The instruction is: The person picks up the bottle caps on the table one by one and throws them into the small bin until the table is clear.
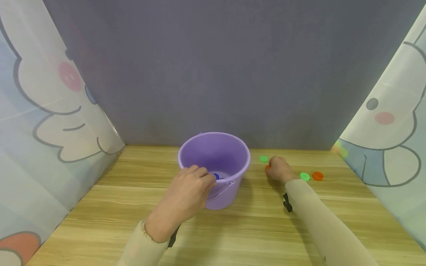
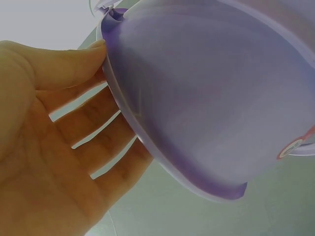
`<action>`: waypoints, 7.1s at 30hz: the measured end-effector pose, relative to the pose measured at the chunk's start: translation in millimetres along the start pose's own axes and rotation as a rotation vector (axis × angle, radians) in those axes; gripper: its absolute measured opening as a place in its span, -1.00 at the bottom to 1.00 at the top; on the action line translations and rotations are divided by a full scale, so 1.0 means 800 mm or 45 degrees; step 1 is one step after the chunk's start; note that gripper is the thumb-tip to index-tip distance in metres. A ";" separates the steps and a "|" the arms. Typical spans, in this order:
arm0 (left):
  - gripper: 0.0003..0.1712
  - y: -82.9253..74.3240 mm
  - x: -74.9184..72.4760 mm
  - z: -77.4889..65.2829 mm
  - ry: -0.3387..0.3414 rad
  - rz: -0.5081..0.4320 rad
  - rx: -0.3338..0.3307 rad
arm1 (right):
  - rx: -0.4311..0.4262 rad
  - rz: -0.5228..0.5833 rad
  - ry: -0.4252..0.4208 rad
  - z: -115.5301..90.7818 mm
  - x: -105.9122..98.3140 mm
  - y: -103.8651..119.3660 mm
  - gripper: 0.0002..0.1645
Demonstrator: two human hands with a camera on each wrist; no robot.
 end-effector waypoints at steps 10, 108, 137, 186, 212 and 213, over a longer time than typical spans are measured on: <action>-0.87 -0.001 -0.001 0.000 0.002 0.005 -0.005 | 0.076 0.142 0.037 -0.011 -0.007 0.007 -0.91; -0.89 0.000 -0.002 0.001 0.019 -0.005 -0.019 | -0.075 0.749 -0.210 -0.069 -0.023 0.049 -0.45; -0.86 0.001 -0.001 0.002 0.008 -0.008 0.000 | -0.155 0.761 -0.304 -0.088 -0.050 0.061 -0.43; -0.86 0.001 -0.001 0.001 0.005 -0.002 0.008 | -0.286 0.833 -0.411 -0.122 -0.071 0.092 -0.49; -0.84 0.002 0.002 0.001 0.009 -0.014 -0.017 | -0.412 0.962 -0.362 -0.132 -0.065 0.110 -0.51; -0.84 0.002 0.002 0.001 0.009 -0.014 -0.017 | -0.416 0.966 -0.361 -0.131 -0.064 0.111 -0.51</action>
Point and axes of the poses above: each hand's wrist, its own z-axis towards the middle knuckle, its own x-axis out of the palm, y = z × x, the point moved 1 cm from there along z, towards the middle knuckle, and after that the axes turned 15 degrees about x, right-handed, at the moved point
